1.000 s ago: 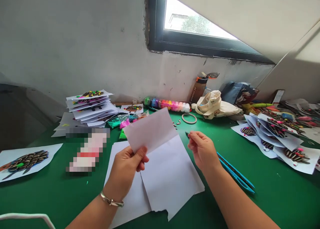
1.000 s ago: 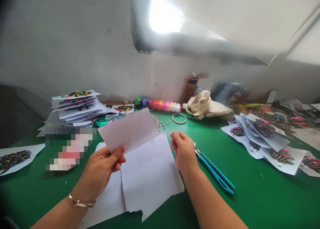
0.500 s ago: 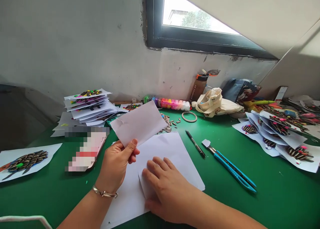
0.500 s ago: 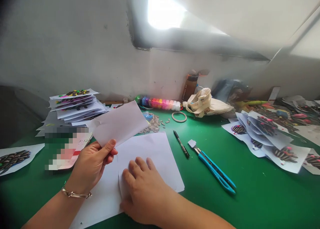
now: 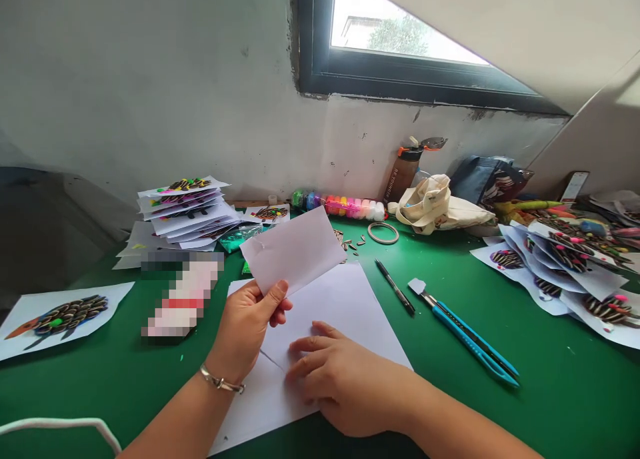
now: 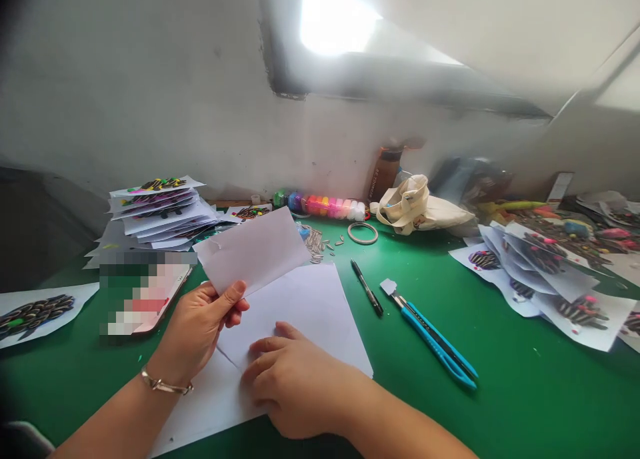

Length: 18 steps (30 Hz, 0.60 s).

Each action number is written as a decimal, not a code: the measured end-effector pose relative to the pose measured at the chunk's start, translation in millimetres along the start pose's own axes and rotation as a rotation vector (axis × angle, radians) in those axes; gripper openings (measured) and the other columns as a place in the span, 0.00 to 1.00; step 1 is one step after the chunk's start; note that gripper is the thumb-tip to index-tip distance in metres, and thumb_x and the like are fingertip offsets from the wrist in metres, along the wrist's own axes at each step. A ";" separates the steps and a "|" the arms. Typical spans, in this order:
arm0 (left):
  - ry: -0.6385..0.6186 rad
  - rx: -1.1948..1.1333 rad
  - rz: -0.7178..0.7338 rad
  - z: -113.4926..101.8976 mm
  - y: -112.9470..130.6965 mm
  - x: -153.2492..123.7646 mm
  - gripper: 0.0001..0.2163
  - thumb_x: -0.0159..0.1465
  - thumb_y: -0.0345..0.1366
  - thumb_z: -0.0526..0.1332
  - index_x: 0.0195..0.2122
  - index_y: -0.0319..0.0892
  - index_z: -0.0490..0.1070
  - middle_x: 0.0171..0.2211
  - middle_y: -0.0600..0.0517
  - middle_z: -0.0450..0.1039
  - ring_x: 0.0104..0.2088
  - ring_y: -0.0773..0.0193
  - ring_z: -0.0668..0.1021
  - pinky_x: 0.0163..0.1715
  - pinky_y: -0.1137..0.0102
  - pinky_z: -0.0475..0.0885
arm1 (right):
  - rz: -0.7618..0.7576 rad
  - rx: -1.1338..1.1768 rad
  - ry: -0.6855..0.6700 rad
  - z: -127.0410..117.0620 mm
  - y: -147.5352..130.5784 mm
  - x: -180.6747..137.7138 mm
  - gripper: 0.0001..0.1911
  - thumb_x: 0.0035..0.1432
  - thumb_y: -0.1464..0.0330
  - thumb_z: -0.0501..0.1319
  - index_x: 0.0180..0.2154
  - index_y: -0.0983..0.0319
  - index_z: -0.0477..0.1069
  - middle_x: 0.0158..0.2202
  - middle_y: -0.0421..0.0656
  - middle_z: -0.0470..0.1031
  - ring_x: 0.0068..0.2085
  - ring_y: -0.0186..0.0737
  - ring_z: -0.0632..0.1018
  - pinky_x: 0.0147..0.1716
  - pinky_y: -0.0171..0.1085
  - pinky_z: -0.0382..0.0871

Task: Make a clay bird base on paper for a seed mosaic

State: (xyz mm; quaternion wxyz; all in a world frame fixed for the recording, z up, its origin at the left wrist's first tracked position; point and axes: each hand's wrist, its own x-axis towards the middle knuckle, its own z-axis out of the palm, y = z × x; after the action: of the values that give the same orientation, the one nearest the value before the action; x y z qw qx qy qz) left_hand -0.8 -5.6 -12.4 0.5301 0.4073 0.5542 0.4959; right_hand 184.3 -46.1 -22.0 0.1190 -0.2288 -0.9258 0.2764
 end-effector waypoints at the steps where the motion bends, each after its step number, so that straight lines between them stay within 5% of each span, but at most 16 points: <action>1: 0.001 -0.002 0.001 -0.3 -0.3 0.0 0.17 0.51 0.48 0.70 0.28 0.38 0.72 0.20 0.53 0.74 0.19 0.71 0.70 0.20 0.76 0.64 | 0.005 0.005 0.022 0.9 -1.1 0.6 0.11 0.53 0.77 0.55 0.33 0.58 0.72 0.40 0.37 0.79 0.53 0.38 0.72 0.64 0.42 0.42; 4: 0.002 -0.008 0.006 -0.8 -1.2 0.3 0.17 0.51 0.48 0.70 0.29 0.38 0.72 0.20 0.53 0.74 0.19 0.71 0.70 0.20 0.76 0.64 | 0.066 -0.014 0.122 3.5 -5.1 1.8 0.10 0.55 0.71 0.57 0.39 0.58 0.72 0.43 0.41 0.78 0.51 0.39 0.73 0.64 0.42 0.46; 9: -0.018 -0.026 0.000 0.0 -1.0 0.3 0.17 0.51 0.47 0.71 0.29 0.38 0.72 0.20 0.53 0.74 0.19 0.70 0.70 0.20 0.75 0.64 | 0.263 -0.175 0.163 3.1 -2.2 0.5 0.24 0.60 0.63 0.58 0.58 0.54 0.63 0.63 0.48 0.61 0.65 0.54 0.56 0.62 0.59 0.43; 14: -0.093 -0.019 -0.060 0.8 -1.1 -0.4 0.17 0.52 0.47 0.70 0.27 0.37 0.71 0.20 0.53 0.74 0.18 0.71 0.70 0.20 0.75 0.64 | 0.175 -0.141 0.092 -6.2 3.2 -0.7 0.12 0.59 0.68 0.57 0.45 0.55 0.73 0.50 0.44 0.73 0.57 0.46 0.67 0.58 0.49 0.55; 18: -0.136 -0.015 -0.138 2.6 -1.1 -1.4 0.18 0.50 0.48 0.71 0.27 0.37 0.71 0.20 0.52 0.74 0.18 0.72 0.70 0.19 0.76 0.63 | 0.197 -0.027 0.369 -15.0 1.4 -5.7 0.09 0.62 0.71 0.55 0.32 0.60 0.73 0.31 0.43 0.75 0.35 0.37 0.74 0.37 0.36 0.65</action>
State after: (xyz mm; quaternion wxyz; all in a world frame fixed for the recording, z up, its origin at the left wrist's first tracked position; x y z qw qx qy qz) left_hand 2.0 -6.8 -13.1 0.6025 0.3969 0.5399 0.4335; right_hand 194.9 -40.9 -11.1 0.2557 -0.3667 -0.8651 0.2275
